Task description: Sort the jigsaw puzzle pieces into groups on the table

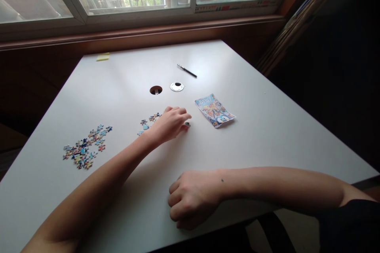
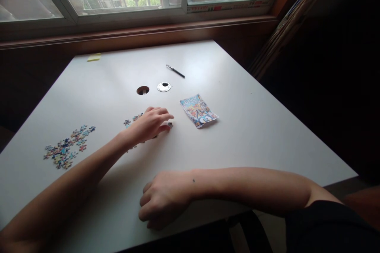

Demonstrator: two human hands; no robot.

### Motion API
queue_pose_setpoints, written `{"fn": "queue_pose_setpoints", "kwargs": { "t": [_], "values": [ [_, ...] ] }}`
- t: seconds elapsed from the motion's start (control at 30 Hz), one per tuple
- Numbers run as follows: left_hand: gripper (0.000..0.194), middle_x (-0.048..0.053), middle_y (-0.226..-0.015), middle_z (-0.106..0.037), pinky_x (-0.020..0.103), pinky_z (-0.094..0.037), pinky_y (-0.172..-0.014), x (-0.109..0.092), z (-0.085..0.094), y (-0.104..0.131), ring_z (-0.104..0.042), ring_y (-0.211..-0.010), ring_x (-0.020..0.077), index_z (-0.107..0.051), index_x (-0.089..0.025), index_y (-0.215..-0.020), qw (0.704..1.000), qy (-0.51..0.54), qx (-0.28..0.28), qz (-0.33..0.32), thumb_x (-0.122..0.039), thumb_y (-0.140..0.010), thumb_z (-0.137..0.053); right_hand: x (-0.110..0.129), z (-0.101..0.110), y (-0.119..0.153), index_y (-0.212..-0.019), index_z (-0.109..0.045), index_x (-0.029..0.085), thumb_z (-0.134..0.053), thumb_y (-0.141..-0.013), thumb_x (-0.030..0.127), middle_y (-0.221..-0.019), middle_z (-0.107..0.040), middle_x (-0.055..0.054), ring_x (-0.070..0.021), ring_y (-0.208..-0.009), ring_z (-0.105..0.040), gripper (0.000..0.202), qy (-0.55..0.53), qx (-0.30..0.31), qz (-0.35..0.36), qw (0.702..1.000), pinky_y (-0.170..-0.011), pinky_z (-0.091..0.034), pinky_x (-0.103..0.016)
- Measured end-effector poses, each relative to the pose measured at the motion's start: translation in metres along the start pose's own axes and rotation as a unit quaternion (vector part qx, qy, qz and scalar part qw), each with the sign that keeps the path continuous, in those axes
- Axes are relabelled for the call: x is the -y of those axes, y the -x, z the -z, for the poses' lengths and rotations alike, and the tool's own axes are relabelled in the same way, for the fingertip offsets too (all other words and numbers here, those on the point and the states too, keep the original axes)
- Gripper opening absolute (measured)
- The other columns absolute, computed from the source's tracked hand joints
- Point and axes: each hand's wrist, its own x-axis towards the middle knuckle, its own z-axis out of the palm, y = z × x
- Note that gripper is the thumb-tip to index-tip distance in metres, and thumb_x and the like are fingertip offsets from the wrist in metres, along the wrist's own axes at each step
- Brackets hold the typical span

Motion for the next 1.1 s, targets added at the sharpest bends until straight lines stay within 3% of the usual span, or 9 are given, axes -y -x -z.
{"fn": "queue_pose_setpoints", "kwargs": {
  "t": [0.13, 0.23, 0.37, 0.43, 0.57, 0.7, 0.93, 1.0, 1.1],
  "values": [
    [0.013, 0.008, -0.104, -0.068, 0.041, -0.039, -0.091, 0.004, -0.004, -0.001, -0.062, -0.097, 0.0233, -0.072, -0.020, -0.093, 0.998, 0.041, -0.001, 0.042, -0.017, -0.092, -0.060, 0.000, -0.001, 0.000, -0.071, -0.050, 0.022, -0.061, -0.093, 0.037, -0.074, -0.058, 0.003, -0.0139, -0.074, -0.049, 0.029, 0.004, -0.007, 0.001, 1.000, -0.056, -0.034, -0.030],
    [0.006, 0.008, -0.097, -0.070, 0.037, -0.046, -0.083, 0.001, 0.001, -0.002, -0.064, -0.092, 0.0216, -0.068, -0.017, -0.092, 0.979, 0.195, 0.008, 0.065, -0.017, -0.088, -0.064, 0.000, -0.002, 0.000, -0.070, -0.049, 0.022, -0.061, -0.093, 0.037, -0.073, -0.058, 0.003, -0.0140, -0.073, -0.049, 0.030, 0.000, -0.012, 0.004, 1.000, -0.057, -0.034, -0.030],
    [0.021, 0.005, -0.084, -0.072, 0.030, -0.054, -0.072, -0.006, 0.023, -0.001, -0.069, -0.077, 0.0160, -0.063, -0.017, -0.107, 0.862, 0.501, 0.052, 0.059, -0.032, -0.093, -0.063, -0.001, -0.001, 0.000, -0.071, -0.049, 0.022, -0.060, -0.093, 0.037, -0.073, -0.058, 0.002, -0.0145, -0.073, -0.049, 0.029, -0.002, -0.011, 0.009, 1.000, -0.058, -0.034, -0.030],
    [0.024, 0.007, -0.085, -0.073, 0.030, -0.055, -0.071, -0.006, 0.036, 0.001, -0.070, -0.077, 0.0160, -0.064, -0.015, -0.107, 0.839, 0.539, 0.035, 0.064, -0.035, -0.093, -0.064, -0.002, -0.001, -0.001, -0.071, -0.049, 0.022, -0.061, -0.093, 0.037, -0.072, -0.058, 0.002, -0.0148, -0.073, -0.049, 0.029, -0.003, -0.011, 0.015, 1.000, -0.059, -0.034, -0.030],
    [0.017, 0.007, -0.086, -0.074, 0.029, -0.054, -0.072, 0.004, 0.046, 0.003, -0.070, -0.082, 0.0171, -0.069, -0.015, -0.097, 0.898, 0.422, -0.015, 0.125, -0.031, -0.092, -0.063, -0.002, -0.001, -0.001, -0.070, -0.048, 0.022, -0.061, -0.093, 0.038, -0.073, -0.058, 0.002, -0.0146, -0.072, -0.048, 0.031, -0.007, -0.015, 0.015, 1.000, -0.058, -0.034, -0.030],
    [0.017, 0.008, -0.099, -0.072, 0.030, -0.053, -0.075, 0.013, 0.031, 0.002, -0.067, -0.086, 0.0184, -0.074, -0.017, -0.088, 0.951, 0.268, 0.007, 0.153, -0.030, -0.090, -0.062, -0.002, -0.002, -0.001, -0.070, -0.047, 0.022, -0.060, -0.094, 0.038, -0.073, -0.059, 0.002, -0.0143, -0.072, -0.048, 0.032, -0.007, -0.008, 0.009, 1.000, -0.057, -0.034, -0.030],
    [0.007, 0.006, -0.104, -0.069, 0.041, -0.046, -0.092, 0.012, -0.010, 0.003, -0.056, -0.102, 0.0255, -0.076, -0.022, -0.085, 0.990, 0.119, -0.024, 0.075, -0.025, -0.085, -0.070, -0.001, -0.004, 0.000, -0.069, -0.045, 0.022, -0.057, -0.096, 0.039, -0.073, -0.059, 0.001, -0.0145, -0.072, -0.049, 0.034, -0.002, 0.007, 0.001, 1.000, -0.056, -0.032, -0.029],
    [0.007, 0.006, -0.101, -0.070, 0.041, -0.045, -0.091, 0.011, -0.009, 0.003, -0.057, -0.098, 0.0242, -0.075, -0.021, -0.083, 0.992, 0.101, -0.032, 0.070, -0.023, -0.087, -0.069, -0.001, -0.004, 0.000, -0.069, -0.045, 0.022, -0.057, -0.096, 0.039, -0.072, -0.058, 0.001, -0.0145, -0.072, -0.049, 0.034, 0.000, -0.001, 0.005, 1.000, -0.056, -0.032, -0.029],
    [0.014, 0.006, -0.094, -0.070, 0.035, -0.046, -0.085, 0.011, 0.014, 0.004, -0.059, -0.090, 0.0199, -0.073, -0.019, -0.085, 0.988, 0.135, -0.051, 0.060, -0.023, -0.093, -0.062, -0.001, -0.003, -0.001, -0.068, -0.044, 0.022, -0.058, -0.095, 0.038, -0.071, -0.057, 0.002, -0.0144, -0.071, -0.048, 0.034, 0.004, -0.006, 0.007, 1.000, -0.056, -0.032, -0.029]
  ]
}}
